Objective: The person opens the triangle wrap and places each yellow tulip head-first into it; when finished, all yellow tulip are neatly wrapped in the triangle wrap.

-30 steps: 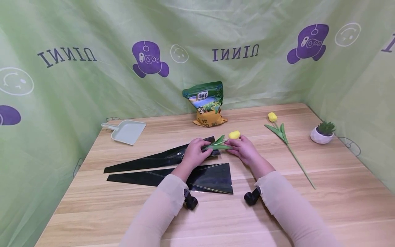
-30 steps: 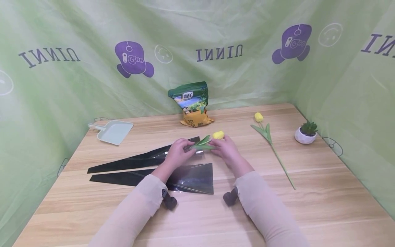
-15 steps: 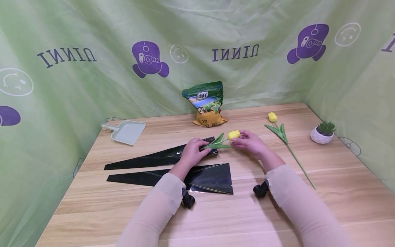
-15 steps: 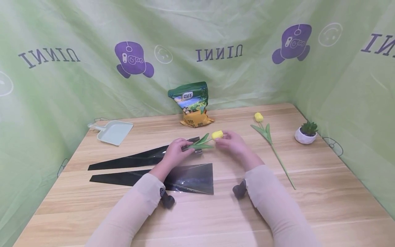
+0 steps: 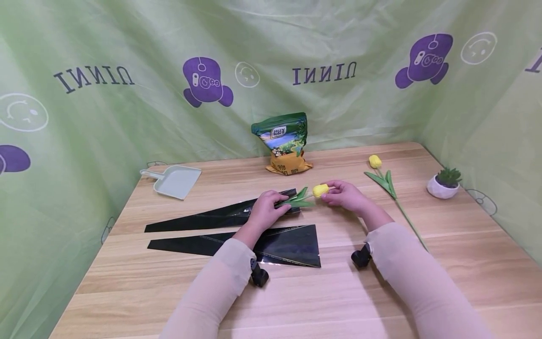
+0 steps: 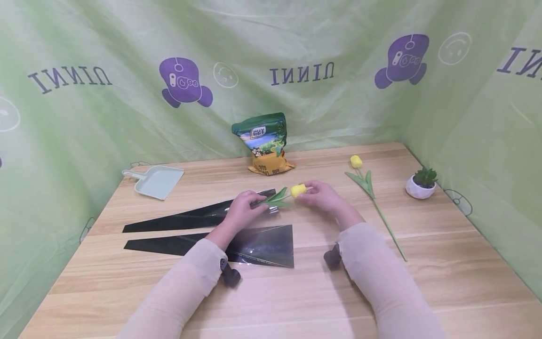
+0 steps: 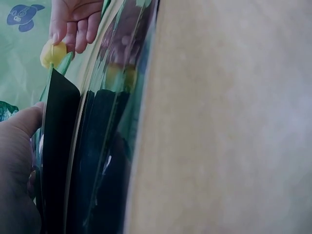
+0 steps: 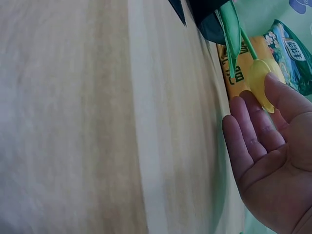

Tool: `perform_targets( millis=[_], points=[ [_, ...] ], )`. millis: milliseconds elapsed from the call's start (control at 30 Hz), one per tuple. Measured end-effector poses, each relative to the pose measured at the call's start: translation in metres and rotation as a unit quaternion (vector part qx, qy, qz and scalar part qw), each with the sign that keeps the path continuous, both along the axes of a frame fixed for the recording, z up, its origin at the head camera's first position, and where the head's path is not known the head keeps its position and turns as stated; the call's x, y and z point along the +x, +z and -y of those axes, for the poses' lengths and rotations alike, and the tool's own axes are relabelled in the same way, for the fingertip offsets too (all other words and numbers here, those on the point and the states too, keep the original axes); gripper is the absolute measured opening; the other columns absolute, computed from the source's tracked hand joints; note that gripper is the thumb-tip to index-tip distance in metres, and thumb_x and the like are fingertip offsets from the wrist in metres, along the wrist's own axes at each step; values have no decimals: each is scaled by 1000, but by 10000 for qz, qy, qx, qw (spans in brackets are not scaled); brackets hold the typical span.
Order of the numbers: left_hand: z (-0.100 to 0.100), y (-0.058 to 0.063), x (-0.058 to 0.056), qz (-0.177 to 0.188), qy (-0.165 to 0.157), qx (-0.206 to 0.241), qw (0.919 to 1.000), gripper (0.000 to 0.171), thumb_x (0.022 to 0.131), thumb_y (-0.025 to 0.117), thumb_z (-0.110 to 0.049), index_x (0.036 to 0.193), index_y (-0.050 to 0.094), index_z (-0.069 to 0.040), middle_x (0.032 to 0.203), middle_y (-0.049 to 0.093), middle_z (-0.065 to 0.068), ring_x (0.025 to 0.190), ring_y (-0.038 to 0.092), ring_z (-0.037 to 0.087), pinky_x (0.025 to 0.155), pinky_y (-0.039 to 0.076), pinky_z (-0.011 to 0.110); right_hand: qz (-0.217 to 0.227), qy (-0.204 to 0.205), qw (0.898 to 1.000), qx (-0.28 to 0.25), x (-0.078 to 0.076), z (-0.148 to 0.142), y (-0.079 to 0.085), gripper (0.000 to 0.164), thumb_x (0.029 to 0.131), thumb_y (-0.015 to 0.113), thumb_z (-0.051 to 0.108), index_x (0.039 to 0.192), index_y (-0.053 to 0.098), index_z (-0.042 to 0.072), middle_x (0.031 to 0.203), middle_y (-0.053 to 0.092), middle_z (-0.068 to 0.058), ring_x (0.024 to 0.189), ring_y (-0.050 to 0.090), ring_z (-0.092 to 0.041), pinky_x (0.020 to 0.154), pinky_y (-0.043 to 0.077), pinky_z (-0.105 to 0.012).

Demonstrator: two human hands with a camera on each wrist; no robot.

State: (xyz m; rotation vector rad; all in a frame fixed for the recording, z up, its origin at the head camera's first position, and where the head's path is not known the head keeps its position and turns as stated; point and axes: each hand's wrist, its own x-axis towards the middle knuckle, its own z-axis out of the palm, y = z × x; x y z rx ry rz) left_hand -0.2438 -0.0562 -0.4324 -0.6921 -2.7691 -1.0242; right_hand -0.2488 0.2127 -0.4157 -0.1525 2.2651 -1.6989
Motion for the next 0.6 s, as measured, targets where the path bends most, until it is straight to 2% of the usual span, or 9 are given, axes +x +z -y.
perform_targets(
  millis=[233, 433, 600],
  points=[
    [-1, 1, 1, 58, 33, 8, 10000, 29, 90, 71, -27, 115, 73, -12, 114, 70, 6, 114, 61, 26, 101, 47, 42, -145, 171, 9991, 372, -1, 14, -1, 49, 94, 64, 10, 136, 45, -8, 122, 64, -26, 91, 68, -9, 81, 56, -22],
    [-1, 1, 0, 50, 49, 51, 10000, 29, 91, 70, -29, 115, 73, -12, 113, 70, 6, 112, 61, 25, 100, 48, 42, -452, 164, 9957, 794, -3, 27, -4, 46, 90, 69, 10, 130, 53, -8, 106, 64, -16, 77, 57, -8, 67, 51, -20],
    [-2, 2, 1, 99, 60, 45, 9999, 30, 91, 70, -29, 115, 73, -11, 114, 69, 7, 113, 61, 26, 101, 48, 42, -426, 190, 9944, 947, -6, 35, -5, 49, 87, 72, 10, 131, 55, -2, 106, 61, -13, 80, 54, -12, 66, 50, -21]
  ],
)
